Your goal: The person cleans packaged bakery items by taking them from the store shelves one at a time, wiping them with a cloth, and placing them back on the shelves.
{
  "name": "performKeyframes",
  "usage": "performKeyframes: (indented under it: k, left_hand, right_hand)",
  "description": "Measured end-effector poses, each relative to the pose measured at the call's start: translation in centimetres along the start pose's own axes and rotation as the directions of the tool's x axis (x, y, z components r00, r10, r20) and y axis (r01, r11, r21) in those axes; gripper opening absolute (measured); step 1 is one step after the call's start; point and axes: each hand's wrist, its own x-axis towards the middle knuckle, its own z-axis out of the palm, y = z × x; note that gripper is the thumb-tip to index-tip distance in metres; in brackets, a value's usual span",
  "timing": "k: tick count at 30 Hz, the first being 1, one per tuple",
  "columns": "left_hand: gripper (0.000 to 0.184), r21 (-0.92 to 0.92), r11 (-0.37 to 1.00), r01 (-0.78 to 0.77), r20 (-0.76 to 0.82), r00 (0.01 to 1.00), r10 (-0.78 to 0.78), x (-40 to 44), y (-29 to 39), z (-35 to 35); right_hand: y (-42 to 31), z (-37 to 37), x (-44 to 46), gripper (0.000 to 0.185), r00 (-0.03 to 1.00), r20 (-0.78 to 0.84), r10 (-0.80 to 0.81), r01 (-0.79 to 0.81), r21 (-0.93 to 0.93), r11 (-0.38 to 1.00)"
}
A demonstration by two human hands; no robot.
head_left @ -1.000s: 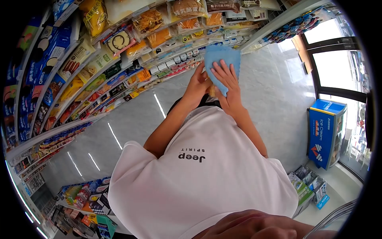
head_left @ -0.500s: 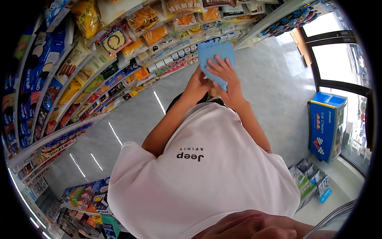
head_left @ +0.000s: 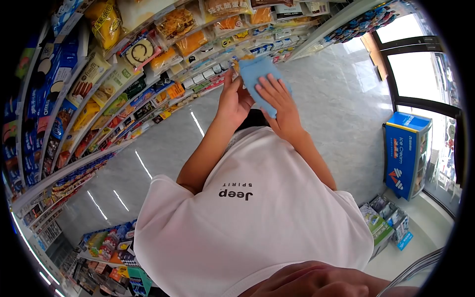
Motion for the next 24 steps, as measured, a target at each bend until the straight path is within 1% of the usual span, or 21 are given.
performKeyframes:
  k: [1,3,5,6,7,10,11,14,15,16,17,18,21,24]
  left_hand:
    - [0.046,-0.031,0.999,-0.015,-0.016,1.0,0.014,0.2,-0.4,0.0]
    - [0.047,-0.088,0.995,-0.05,-0.051,0.998,0.046,0.9,-0.7,-0.2]
    - [0.055,-0.114,0.992,-0.048,0.043,0.998,0.054,0.9,-0.4,-0.4]
    - [0.059,-0.129,0.991,-0.043,0.091,0.994,0.055,0.8,-0.4,-0.4]
    - [0.062,-0.134,0.988,-0.073,0.062,0.995,0.081,0.6,-0.6,-0.2]
    - [0.062,0.047,0.992,-0.119,0.062,0.991,0.116,-0.3,-0.3,1.0]
    - [0.063,0.064,0.988,-0.142,0.061,0.989,0.138,-0.6,-0.4,1.4]
    - [0.066,0.008,0.993,-0.119,0.068,0.991,0.119,-0.8,-0.4,1.4]
    - [0.068,-0.01,0.994,-0.113,0.048,0.992,0.113,-0.5,-0.7,0.7]
    - [0.067,-0.026,0.997,-0.076,0.118,0.99,0.078,-1.1,0.2,1.4]
    - [0.064,-0.026,0.995,-0.095,0.185,0.978,0.098,-1.3,0.3,1.5]
    - [0.061,-0.028,0.993,-0.111,0.252,0.961,0.114,-1.4,0.3,1.6]
    - [0.065,0.101,0.978,-0.184,0.317,0.938,0.144,-1.3,0.1,1.0]
    - [0.071,0.262,0.878,-0.401,0.387,0.877,0.285,-1.3,-0.2,1.1]
  right_hand:
    - [0.1,0.4,0.2,0.059,0.996,-0.077,0.043,-0.043,0.012,0.999]
    - [-0.8,0.3,0.0,0.059,1.0,0.006,-0.017,0.017,-0.023,1.0]
    - [-1.1,0.4,-0.4,0.06,0.993,0.076,-0.096,0.099,-0.041,0.994]
    - [-1.0,0.2,-0.2,0.059,0.997,0.048,-0.067,0.067,-0.016,0.998]
    - [-1.0,0.0,0.1,0.059,0.999,0.022,-0.037,0.036,0.01,0.999]
    - [-0.7,-0.1,0.6,0.058,0.997,-0.057,0.05,-0.047,0.046,0.998]
    - [-0.6,0.2,1.0,0.058,0.993,-0.089,0.072,-0.067,0.055,0.996]
    - [-1.4,-0.1,0.8,0.058,1.0,0.01,-0.023,0.023,-0.033,0.999]
    - [-0.9,-0.2,0.7,0.056,1.0,0.001,-0.027,0.027,0.003,1.0]
    - [-0.5,-0.4,0.9,0.054,0.998,-0.053,0.043,-0.036,0.135,0.99]
    - [-0.3,-0.5,1.0,0.052,0.988,-0.091,0.123,-0.094,0.267,0.959]
    - [-0.1,-0.5,1.2,0.052,0.971,-0.113,0.208,-0.148,0.396,0.906]
    - [-0.1,-0.5,2.1,0.055,0.921,-0.155,0.358,-0.154,0.7,0.698]
    - [-0.8,-0.6,2.6,0.058,0.842,-0.087,0.533,-0.259,0.801,0.54]
